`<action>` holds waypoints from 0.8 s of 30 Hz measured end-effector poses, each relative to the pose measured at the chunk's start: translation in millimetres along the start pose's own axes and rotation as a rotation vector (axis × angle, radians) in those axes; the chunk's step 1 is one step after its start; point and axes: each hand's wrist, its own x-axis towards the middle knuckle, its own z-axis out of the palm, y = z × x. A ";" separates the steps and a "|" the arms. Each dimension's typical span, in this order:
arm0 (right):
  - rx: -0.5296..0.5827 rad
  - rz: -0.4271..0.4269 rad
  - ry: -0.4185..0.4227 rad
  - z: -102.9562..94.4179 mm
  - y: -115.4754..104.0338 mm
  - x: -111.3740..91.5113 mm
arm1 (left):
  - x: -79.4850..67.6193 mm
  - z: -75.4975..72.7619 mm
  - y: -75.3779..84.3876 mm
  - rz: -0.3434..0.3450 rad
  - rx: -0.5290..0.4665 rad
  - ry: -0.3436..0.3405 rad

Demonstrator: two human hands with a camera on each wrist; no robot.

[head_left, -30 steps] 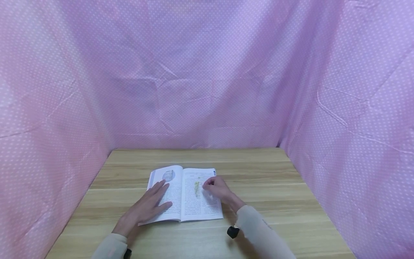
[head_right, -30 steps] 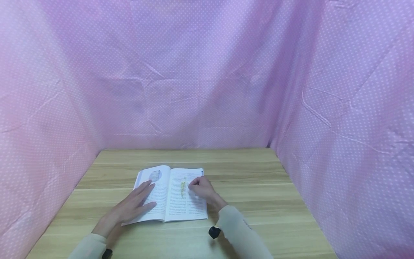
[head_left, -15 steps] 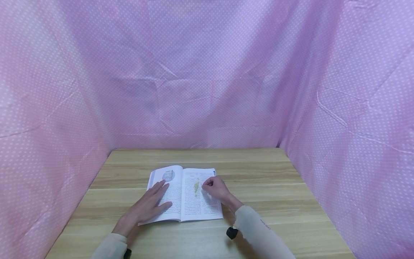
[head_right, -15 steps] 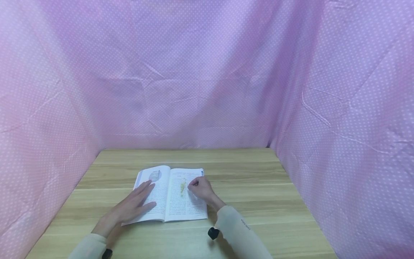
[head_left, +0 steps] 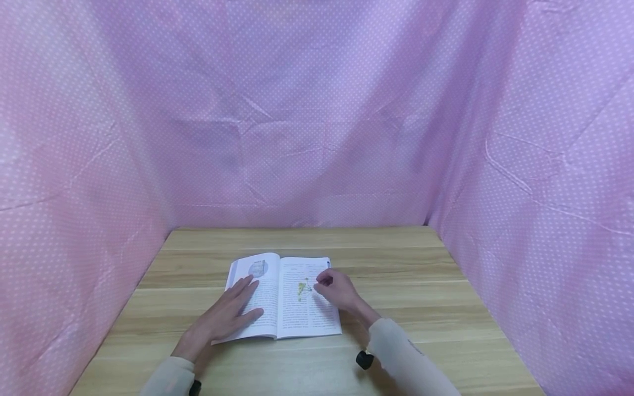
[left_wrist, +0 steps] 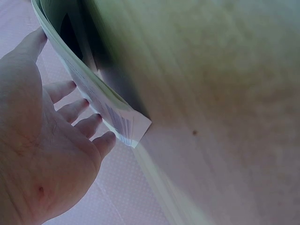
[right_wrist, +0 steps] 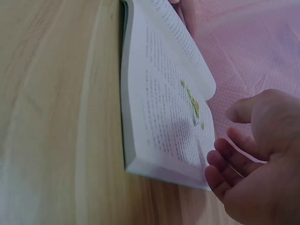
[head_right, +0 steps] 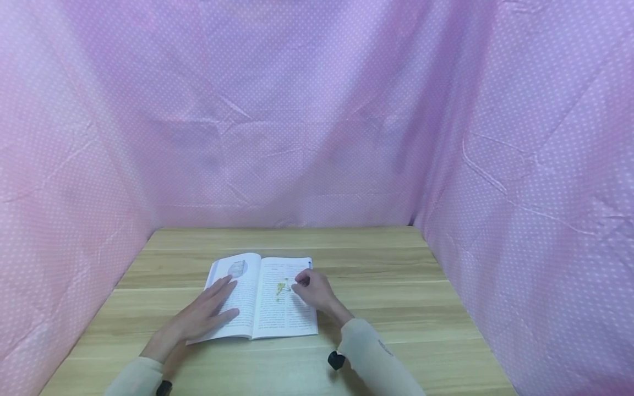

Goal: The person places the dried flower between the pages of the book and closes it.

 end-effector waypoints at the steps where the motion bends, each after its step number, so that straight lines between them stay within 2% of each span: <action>1: -0.023 -0.019 0.001 -1.7 0.7 -1.8 | 0.1 -0.1 -0.1 0.001 -0.001 0.001; 8: -0.190 -0.094 -0.062 -15.1 -0.2 -20.9 | 0.0 -0.2 -0.7 0.008 0.004 0.003; 16: -0.433 -0.232 -0.161 -27.4 4.4 -42.1 | 0.6 1.6 -3.7 0.007 -0.001 -0.002; 20: -0.482 -0.240 -0.201 -30.7 5.8 -53.2 | 0.4 2.5 -3.8 0.013 -0.004 -0.001; 24: -0.497 -0.207 -0.235 -33.1 6.7 -62.3 | 0.0 1.7 -2.7 0.018 0.000 0.008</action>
